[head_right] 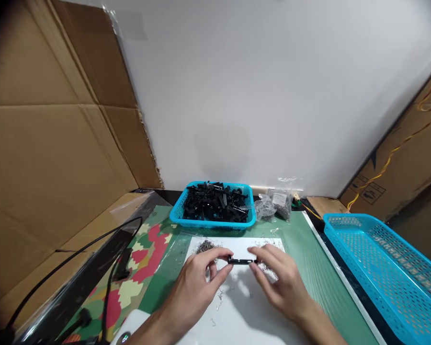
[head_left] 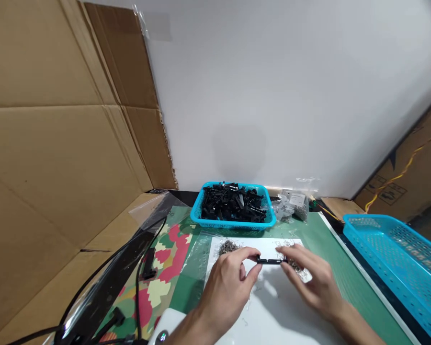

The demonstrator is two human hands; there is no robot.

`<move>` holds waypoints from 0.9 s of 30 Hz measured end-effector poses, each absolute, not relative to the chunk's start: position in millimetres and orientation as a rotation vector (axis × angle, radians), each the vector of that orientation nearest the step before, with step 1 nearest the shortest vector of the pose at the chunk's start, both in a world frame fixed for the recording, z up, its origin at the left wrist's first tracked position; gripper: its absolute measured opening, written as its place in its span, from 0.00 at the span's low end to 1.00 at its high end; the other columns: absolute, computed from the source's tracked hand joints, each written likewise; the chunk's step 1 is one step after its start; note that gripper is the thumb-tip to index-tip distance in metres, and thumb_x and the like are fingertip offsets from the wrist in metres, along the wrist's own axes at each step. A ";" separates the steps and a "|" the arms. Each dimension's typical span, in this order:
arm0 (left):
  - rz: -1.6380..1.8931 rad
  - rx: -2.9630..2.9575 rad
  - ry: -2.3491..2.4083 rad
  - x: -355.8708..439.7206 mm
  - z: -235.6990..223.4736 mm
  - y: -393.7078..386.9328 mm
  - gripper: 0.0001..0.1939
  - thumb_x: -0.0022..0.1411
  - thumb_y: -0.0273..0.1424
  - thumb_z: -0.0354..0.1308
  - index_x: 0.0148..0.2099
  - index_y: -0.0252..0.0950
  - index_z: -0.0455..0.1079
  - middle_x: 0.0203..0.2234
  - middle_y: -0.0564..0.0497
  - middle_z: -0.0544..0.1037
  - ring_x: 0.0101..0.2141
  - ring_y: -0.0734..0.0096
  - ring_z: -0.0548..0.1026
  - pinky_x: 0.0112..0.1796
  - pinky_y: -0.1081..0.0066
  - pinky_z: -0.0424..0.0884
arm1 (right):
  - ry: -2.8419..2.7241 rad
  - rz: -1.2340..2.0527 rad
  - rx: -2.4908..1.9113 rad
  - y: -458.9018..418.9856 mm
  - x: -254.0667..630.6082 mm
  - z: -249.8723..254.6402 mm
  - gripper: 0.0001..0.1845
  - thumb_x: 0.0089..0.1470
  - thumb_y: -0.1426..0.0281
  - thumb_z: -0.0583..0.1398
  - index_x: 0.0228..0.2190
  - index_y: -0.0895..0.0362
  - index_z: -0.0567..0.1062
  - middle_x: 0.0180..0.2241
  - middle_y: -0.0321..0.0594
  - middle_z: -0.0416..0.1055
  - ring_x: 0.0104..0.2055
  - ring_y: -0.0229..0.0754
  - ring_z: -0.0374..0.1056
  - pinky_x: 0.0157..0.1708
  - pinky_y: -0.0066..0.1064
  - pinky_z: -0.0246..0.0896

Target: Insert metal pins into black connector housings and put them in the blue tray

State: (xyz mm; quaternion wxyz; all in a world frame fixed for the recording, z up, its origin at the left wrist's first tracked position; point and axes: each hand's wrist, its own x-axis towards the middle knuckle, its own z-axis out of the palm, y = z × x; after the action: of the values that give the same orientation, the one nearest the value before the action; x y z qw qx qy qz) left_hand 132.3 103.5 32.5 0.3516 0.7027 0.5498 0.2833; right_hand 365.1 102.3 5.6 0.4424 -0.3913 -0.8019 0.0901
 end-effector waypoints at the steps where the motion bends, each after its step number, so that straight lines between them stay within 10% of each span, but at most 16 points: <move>1: 0.728 1.810 1.428 131.8 32.8 104.5 0.13 0.68 0.34 0.61 0.52 0.42 0.81 0.34 0.52 0.84 0.30 0.66 0.78 0.37 0.67 0.72 | -2.033 0.180 -0.944 99.9 361.6 2.1 0.12 0.66 0.77 0.60 0.49 0.57 0.77 0.33 0.42 0.76 0.30 0.42 0.72 0.30 0.32 0.68; 13: 0.623 1.989 1.370 129.7 31.7 108.5 0.17 0.76 0.35 0.48 0.61 0.42 0.71 0.47 0.49 0.81 0.31 0.69 0.77 0.30 0.71 0.70 | -1.876 -0.490 -1.206 117.4 410.7 38.4 0.03 0.63 0.74 0.67 0.39 0.57 0.79 0.30 0.39 0.79 0.28 0.40 0.74 0.32 0.30 0.65; 20: 0.533 2.138 1.281 135.6 29.6 107.7 0.14 0.76 0.34 0.45 0.44 0.42 0.73 0.38 0.51 0.79 0.30 0.67 0.74 0.31 0.72 0.68 | -1.279 -0.735 -2.305 115.4 515.9 48.4 0.11 0.52 0.57 0.71 0.27 0.51 0.86 0.15 0.42 0.70 0.11 0.42 0.54 0.15 0.29 0.37; 27: 0.389 2.094 1.329 134.9 30.7 109.4 0.16 0.77 0.37 0.44 0.43 0.43 0.72 0.38 0.51 0.78 0.33 0.65 0.75 0.34 0.71 0.68 | -1.089 -0.143 -2.873 111.9 530.1 54.3 0.16 0.62 0.56 0.61 0.41 0.48 0.87 0.34 0.55 0.81 0.39 0.69 0.78 0.27 0.43 0.62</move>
State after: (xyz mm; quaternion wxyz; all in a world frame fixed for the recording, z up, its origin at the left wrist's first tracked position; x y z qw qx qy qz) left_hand 134.9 109.4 30.7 0.3104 0.7929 0.5033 0.1472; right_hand 530.1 111.9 54.3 0.0328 -0.9335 -0.3540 -0.0464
